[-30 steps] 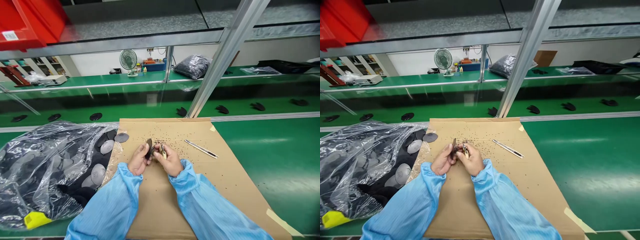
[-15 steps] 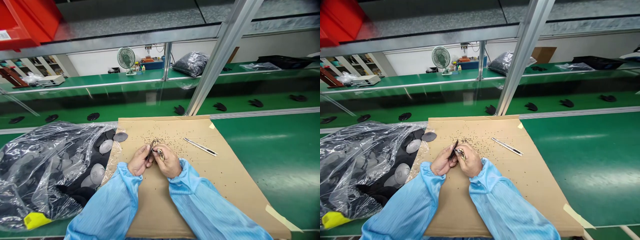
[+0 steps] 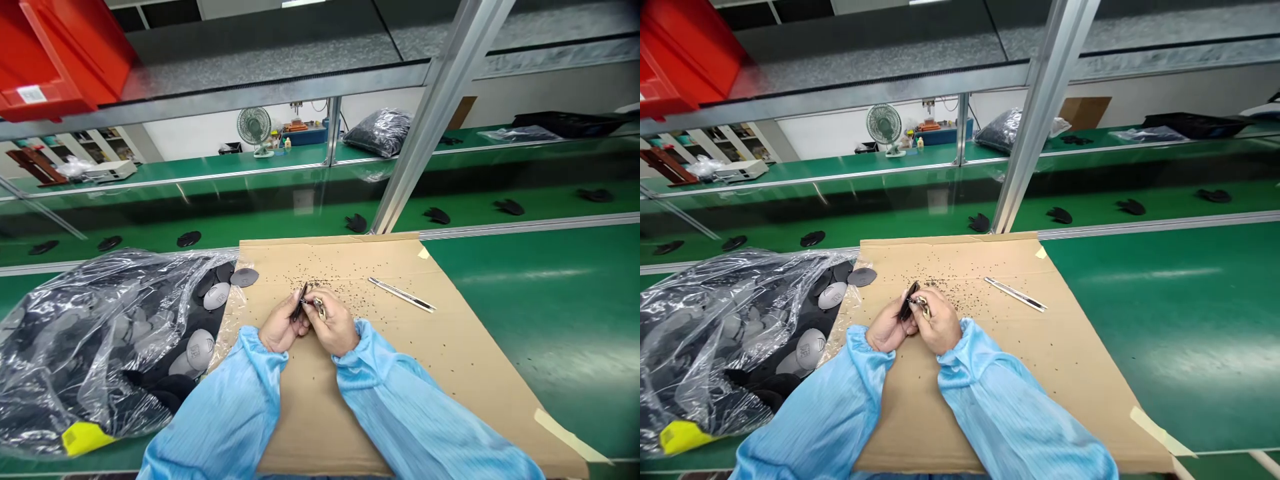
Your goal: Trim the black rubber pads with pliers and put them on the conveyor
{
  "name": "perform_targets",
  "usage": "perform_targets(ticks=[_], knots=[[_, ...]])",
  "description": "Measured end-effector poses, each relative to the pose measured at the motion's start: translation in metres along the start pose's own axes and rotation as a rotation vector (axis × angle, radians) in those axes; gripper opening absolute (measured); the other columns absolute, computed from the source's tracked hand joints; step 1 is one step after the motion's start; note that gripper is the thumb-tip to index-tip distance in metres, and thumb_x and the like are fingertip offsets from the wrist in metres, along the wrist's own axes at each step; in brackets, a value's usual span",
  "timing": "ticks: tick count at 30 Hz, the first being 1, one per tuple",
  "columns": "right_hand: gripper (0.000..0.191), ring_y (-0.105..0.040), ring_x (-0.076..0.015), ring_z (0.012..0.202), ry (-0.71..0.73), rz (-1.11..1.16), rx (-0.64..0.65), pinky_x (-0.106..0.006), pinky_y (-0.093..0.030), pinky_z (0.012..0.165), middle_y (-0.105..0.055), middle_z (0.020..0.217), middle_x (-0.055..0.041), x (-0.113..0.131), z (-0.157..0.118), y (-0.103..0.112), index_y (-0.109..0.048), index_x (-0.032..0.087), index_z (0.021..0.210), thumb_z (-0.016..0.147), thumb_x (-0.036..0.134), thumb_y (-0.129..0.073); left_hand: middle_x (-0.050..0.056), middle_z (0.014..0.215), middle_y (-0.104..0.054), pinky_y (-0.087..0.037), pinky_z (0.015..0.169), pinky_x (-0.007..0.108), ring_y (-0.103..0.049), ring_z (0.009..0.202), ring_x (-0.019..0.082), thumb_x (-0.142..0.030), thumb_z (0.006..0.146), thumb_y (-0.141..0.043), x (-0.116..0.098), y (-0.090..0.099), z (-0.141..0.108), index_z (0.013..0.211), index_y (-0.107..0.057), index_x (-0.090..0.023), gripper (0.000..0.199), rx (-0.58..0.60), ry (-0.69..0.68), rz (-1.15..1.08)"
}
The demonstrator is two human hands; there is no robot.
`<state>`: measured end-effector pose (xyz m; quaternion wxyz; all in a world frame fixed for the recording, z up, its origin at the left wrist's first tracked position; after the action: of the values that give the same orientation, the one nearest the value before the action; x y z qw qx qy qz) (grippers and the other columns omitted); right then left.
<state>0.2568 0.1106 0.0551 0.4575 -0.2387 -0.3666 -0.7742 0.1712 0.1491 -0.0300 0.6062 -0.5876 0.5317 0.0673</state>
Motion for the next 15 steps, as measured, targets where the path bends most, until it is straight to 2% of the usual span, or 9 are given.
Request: perform_targets(ticks=[6,8,10,12,15], knots=[[0.012,-0.06,-0.0198,0.091,0.005,0.044,0.016,-0.035,-0.05,0.082,-0.064,0.095,-0.0075,0.0,-0.001,-0.002,-0.06,0.021,0.098,0.087,0.022,-0.054,0.0,0.065,-0.055,-0.035,0.041,0.018,-0.049,0.051,0.008,-0.045,0.068,-0.075,-0.002,0.003,-0.002,0.088,-0.059,-0.014,0.04,-0.022,0.014,-0.058],[0.014,-0.061,-0.0204,0.091,-0.03,0.053,-0.004,-0.035,-0.05,0.083,-0.064,0.096,-0.0082,-0.003,-0.001,0.001,-0.06,0.02,0.098,0.086,0.024,-0.055,0.002,0.078,-0.06,-0.042,0.048,0.017,-0.054,0.06,0.009,-0.036,0.068,-0.077,-0.015,0.007,-0.002,0.096,-0.059,-0.015,0.039,-0.095,-0.127,-0.044],[0.017,-0.062,-0.0205,0.09,-0.13,0.076,-0.055,-0.036,-0.051,0.083,-0.066,0.097,-0.0084,-0.014,-0.001,0.006,-0.06,0.02,0.1,0.086,0.027,-0.055,0.003,0.098,-0.063,-0.049,0.067,0.019,-0.06,0.083,0.011,-0.025,0.065,-0.08,-0.033,0.014,-0.006,0.105,-0.057,-0.018,0.046,-0.195,-0.354,-0.011],[0.021,-0.064,-0.0206,0.089,-0.251,0.126,-0.104,-0.036,-0.052,0.083,-0.067,0.098,-0.0083,-0.028,-0.002,0.01,-0.061,0.019,0.102,0.085,0.03,-0.055,0.005,0.114,-0.061,-0.047,0.088,0.024,-0.057,0.104,0.014,-0.019,0.064,-0.08,-0.045,0.018,-0.01,0.11,-0.054,-0.02,0.053,-0.26,-0.514,0.036],[0.026,-0.065,-0.0214,0.087,-0.349,0.172,-0.123,-0.037,-0.053,0.082,-0.069,0.096,-0.0079,-0.042,-0.002,0.012,-0.061,0.018,0.103,0.083,0.034,-0.057,0.007,0.115,-0.061,-0.042,0.098,0.029,-0.055,0.111,0.017,-0.02,0.066,-0.078,-0.045,0.018,-0.007,0.113,-0.054,-0.019,0.053,-0.254,-0.549,0.12]])
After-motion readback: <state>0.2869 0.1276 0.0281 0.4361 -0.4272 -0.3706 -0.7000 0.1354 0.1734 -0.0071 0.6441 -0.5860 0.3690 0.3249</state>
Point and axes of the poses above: each hand's wrist, its own z-axis towards the middle knuckle, its own y-axis out of the back of the hand, x = y × z, the point moved 8 cm from there along z, towards the middle knuckle
